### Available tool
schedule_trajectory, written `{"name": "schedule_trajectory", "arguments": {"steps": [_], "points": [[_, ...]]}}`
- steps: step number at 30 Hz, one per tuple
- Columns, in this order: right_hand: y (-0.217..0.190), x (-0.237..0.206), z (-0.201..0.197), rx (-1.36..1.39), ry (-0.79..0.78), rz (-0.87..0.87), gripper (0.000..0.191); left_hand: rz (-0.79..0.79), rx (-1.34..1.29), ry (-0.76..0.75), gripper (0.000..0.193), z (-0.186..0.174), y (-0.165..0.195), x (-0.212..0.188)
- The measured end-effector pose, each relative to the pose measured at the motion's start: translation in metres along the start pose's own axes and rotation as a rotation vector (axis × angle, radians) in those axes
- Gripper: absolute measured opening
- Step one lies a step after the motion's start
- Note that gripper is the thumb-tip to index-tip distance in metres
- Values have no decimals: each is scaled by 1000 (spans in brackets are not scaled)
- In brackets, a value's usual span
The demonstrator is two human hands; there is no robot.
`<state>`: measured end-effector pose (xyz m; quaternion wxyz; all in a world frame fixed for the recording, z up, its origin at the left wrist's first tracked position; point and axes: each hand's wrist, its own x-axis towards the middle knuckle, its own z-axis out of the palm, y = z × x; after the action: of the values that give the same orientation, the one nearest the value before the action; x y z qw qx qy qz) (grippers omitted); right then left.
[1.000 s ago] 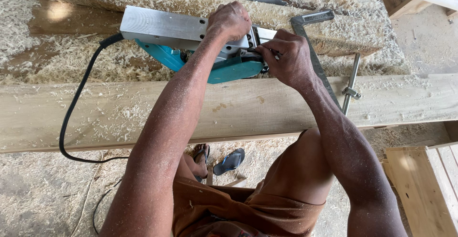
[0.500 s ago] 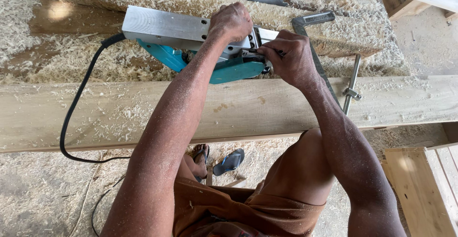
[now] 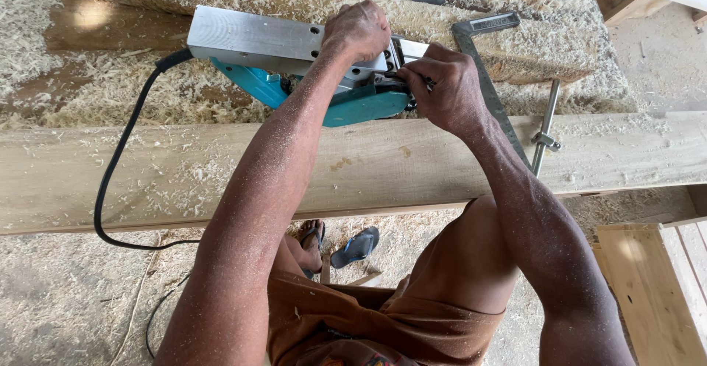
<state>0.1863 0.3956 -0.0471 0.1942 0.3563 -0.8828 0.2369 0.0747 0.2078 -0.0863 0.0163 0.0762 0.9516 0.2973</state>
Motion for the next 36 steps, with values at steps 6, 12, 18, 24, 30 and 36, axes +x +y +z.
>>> {"name": "schedule_trajectory", "arguments": {"steps": [6, 12, 18, 24, 30, 36], "points": [[-5, 2, -3, 27, 9, -6, 3, -25, -44, -8, 23, -2, -1, -1], [-6, 2, -5, 60, 2, 34, 3, -41, -46, -19, 22, -4, 1, 0], [-3, 2, -3, 73, 11, 21, 3, -51, -99, -8, 24, -3, 0, 0], [-3, 3, -2, 60, 9, 30, 3, -30, -76, -26, 27, -4, 0, -1], [-2, 3, -3, 51, -8, 44, 4, -17, -77, -13, 24, -2, 0, -1], [-3, 3, -3, 50, 6, 31, 3, -3, -69, -25, 26, -2, -1, 0]]}}
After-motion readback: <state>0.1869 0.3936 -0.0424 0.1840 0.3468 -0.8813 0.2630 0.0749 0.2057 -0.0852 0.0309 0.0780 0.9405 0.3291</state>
